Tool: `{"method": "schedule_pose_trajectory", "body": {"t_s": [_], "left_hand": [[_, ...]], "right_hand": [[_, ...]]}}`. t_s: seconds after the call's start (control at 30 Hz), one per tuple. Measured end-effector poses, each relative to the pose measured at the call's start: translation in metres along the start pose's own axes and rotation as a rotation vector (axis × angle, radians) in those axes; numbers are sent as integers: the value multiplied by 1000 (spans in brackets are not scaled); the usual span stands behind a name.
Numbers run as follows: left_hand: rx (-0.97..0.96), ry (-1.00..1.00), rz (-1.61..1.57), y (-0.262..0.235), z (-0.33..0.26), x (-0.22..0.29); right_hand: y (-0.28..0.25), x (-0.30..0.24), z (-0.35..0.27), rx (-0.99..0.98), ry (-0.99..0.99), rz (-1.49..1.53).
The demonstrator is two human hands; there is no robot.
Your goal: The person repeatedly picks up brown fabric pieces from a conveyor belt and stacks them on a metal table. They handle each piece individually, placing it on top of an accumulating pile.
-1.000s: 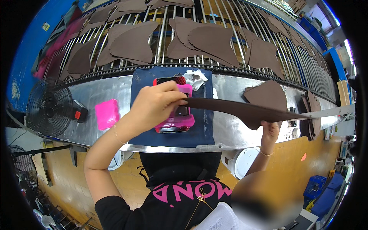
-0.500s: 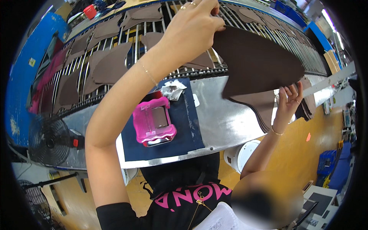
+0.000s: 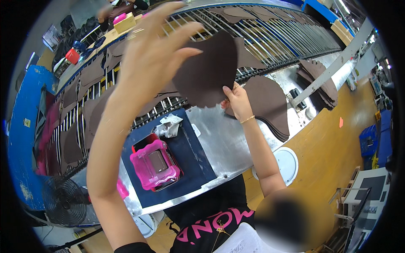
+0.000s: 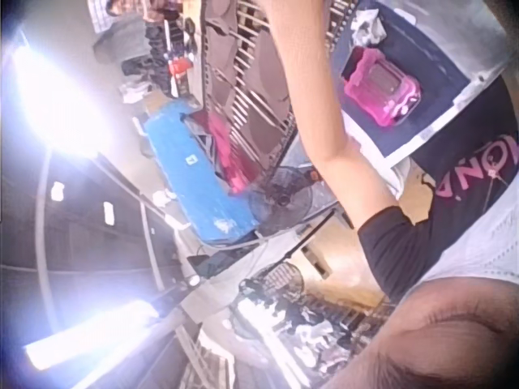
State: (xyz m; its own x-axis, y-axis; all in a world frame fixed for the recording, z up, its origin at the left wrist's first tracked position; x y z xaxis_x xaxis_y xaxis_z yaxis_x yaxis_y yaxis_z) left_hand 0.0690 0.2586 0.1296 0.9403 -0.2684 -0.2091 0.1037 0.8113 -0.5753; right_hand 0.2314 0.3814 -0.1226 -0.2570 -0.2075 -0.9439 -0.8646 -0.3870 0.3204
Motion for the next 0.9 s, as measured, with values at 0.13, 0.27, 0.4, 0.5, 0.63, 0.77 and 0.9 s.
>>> {"method": "schedule_pose_trajectory", "body": {"t_s": [0.13,0.27,0.4,0.5,0.63,0.77,0.9], "left_hand": [[-96,-213,60,-43,-50,-33],[-301,-445,235,-90,-134,-54],[-343,-743,245,-140,-219,-59],[-359,-978,256,-180,-269,-53],[-360,-1123,271,-201,-306,-50],[-350,-1157,282,-207,-315,-52],[-364,-1106,259,-195,-306,-50]], "right_hand": [[-24,6,45,130,-28,321],[-43,14,126,246,-28,611],[-84,25,201,441,-31,704],[-97,38,231,526,-47,697],[-140,54,260,487,-62,760],[-142,52,252,466,39,689],[-107,12,200,235,102,389]]}}
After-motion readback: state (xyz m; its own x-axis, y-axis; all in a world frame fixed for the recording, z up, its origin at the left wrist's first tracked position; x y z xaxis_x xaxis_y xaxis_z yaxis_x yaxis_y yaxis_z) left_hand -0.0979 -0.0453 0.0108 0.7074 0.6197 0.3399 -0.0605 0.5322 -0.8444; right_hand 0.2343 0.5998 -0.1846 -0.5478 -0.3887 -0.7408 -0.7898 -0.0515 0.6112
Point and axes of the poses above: each hand's wrist, its own z-axis towards the middle knuckle, its own y-axis out of the palm, x = y × z, the point moved 5 cm from there along z, towards the middle knuckle, and after that the axes turned 6 degrees about z, right-handed, at the moved point
